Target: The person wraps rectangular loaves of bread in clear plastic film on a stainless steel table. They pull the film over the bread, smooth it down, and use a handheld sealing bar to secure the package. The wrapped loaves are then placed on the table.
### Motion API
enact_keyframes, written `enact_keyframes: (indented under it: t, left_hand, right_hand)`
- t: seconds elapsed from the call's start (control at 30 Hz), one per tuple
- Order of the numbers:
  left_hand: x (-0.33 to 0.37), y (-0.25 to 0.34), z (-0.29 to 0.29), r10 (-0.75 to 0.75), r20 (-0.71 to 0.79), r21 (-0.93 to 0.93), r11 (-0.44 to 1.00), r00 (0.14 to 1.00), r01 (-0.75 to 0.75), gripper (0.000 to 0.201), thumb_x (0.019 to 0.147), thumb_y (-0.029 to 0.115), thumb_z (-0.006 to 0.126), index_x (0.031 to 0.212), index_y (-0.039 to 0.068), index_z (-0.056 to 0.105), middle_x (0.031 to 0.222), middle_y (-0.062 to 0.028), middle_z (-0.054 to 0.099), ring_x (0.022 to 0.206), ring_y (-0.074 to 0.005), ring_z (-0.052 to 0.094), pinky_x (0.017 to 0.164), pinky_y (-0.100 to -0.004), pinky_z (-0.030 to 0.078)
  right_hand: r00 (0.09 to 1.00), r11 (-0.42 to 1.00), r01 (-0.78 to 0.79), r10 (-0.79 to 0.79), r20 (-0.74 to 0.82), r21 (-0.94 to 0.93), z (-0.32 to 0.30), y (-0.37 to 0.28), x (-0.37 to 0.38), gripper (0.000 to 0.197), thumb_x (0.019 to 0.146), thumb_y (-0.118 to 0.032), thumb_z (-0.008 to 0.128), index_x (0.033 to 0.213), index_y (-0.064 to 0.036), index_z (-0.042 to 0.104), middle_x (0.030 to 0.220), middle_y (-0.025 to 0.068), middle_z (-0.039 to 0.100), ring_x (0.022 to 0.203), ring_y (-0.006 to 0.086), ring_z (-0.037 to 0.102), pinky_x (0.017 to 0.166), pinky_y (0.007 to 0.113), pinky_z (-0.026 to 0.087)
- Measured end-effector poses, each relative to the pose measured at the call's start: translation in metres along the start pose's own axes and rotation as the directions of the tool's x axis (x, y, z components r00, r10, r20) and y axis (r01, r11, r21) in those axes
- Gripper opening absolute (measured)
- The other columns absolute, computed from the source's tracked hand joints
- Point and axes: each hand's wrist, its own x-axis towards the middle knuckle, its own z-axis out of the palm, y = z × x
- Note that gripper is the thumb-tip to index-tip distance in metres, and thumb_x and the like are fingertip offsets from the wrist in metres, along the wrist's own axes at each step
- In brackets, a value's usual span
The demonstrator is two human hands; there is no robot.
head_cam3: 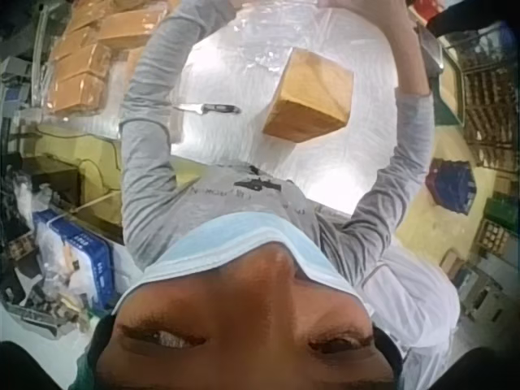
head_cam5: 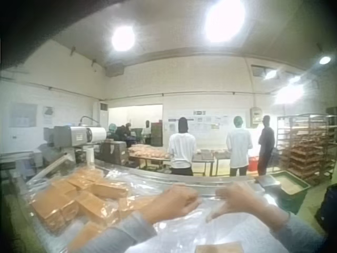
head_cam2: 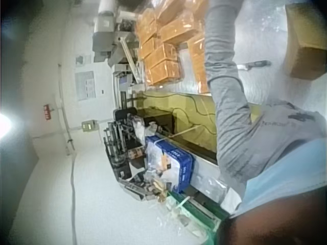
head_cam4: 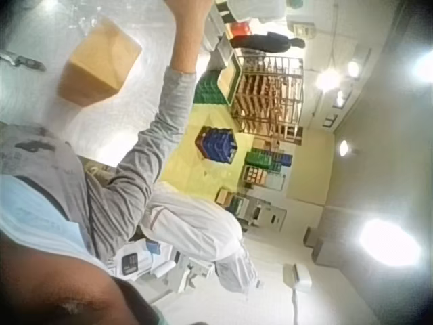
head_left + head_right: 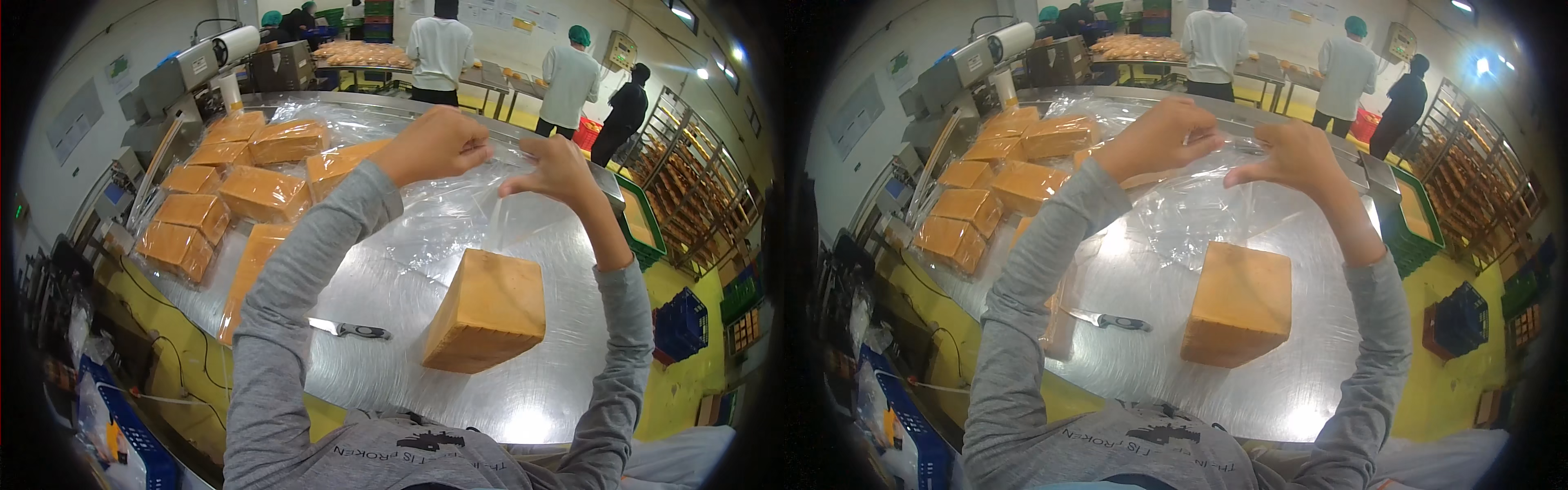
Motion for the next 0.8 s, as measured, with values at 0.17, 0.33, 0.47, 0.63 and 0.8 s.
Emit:
enact_keyframes:
  t: [0.17, 0.33, 0.47, 0.63, 0.8]
  left_hand:
    - [0.0, -0.007, 0.03, 0.09, -0.321, -0.129, 0.982, 0.943, -0.138, 0.026, 0.076, 0.022, 0.061, 0.067, 0.0, 0.049, 0.062, -0.0108, 0.052, 0.06, -0.0269, 0.051, 0.056, -0.0333, 0.039]
    - [-0.003, 0.007, 0.022, -0.171, -0.014, -0.24, 0.957, 0.985, 0.163, 0.04, 0.069, 0.032, 0.066, 0.061, -0.002, 0.046, 0.055, -0.0095, 0.045, 0.053, -0.0189, 0.044, 0.051, -0.0322, 0.035]
    - [-0.003, 0.007, 0.024, -0.326, -0.055, -0.289, 0.91, 0.944, 0.298, 0.038, 0.069, 0.033, 0.065, 0.063, -0.002, 0.049, 0.052, -0.009, 0.042, 0.052, -0.0169, 0.042, 0.05, -0.0328, 0.035]
    - [-0.008, 0.0, 0.037, -0.24, -0.356, -0.09, 0.971, 0.903, 0.222, 0.034, 0.069, 0.029, 0.062, 0.059, 0.0, 0.048, 0.051, -0.011, 0.045, 0.051, -0.024, 0.045, 0.049, -0.0359, 0.035]
    - [-0.013, 0.031, 0.028, -0.514, -0.232, -0.229, 0.854, 0.825, 0.468, 0.026, 0.067, 0.025, 0.059, 0.064, 0.001, 0.048, 0.062, -0.0144, 0.054, 0.061, -0.0347, 0.052, 0.055, -0.0416, 0.038]
  right_hand:
    - [0.999, 0.964, -0.018, 0.029, -0.035, 0.266, 0.012, 0.017, -0.001, 0.052, 0.068, -0.037, 0.072, 0.06, -0.0011, 0.034, 0.049, 0.0039, 0.025, 0.048, 0.016, 0.025, 0.045, 0.032, 0.024]
    - [0.992, 0.949, -0.121, 0.127, 0.0, 0.292, 0.003, 0.016, -0.007, 0.046, 0.072, -0.029, 0.069, 0.061, -0.0005, 0.035, 0.05, 0.007, 0.03, 0.05, 0.0194, 0.026, 0.047, 0.033, 0.027]
    - [0.981, 0.957, -0.191, 0.178, 0.08, 0.216, 0.001, 0.019, -0.01, 0.041, 0.073, -0.027, 0.068, 0.063, -0.001, 0.037, 0.054, 0.0069, 0.035, 0.053, 0.0194, 0.028, 0.049, 0.034, 0.028]
    - [0.975, 0.991, 0.033, -0.06, -0.213, -0.13, 0.025, 0.049, -0.026, 0.029, 0.072, -0.017, 0.063, 0.071, -0.0021, 0.038, 0.059, 0.0109, 0.043, 0.055, 0.026, 0.046, 0.052, 0.037, 0.035]
    - [0.908, 0.916, -0.392, 0.37, -0.199, -0.082, 0.035, 0.058, -0.047, 0.018, 0.071, -0.014, 0.054, 0.082, -0.0061, 0.042, 0.074, 0.0143, 0.054, 0.075, 0.0344, 0.055, 0.062, 0.043, 0.041]
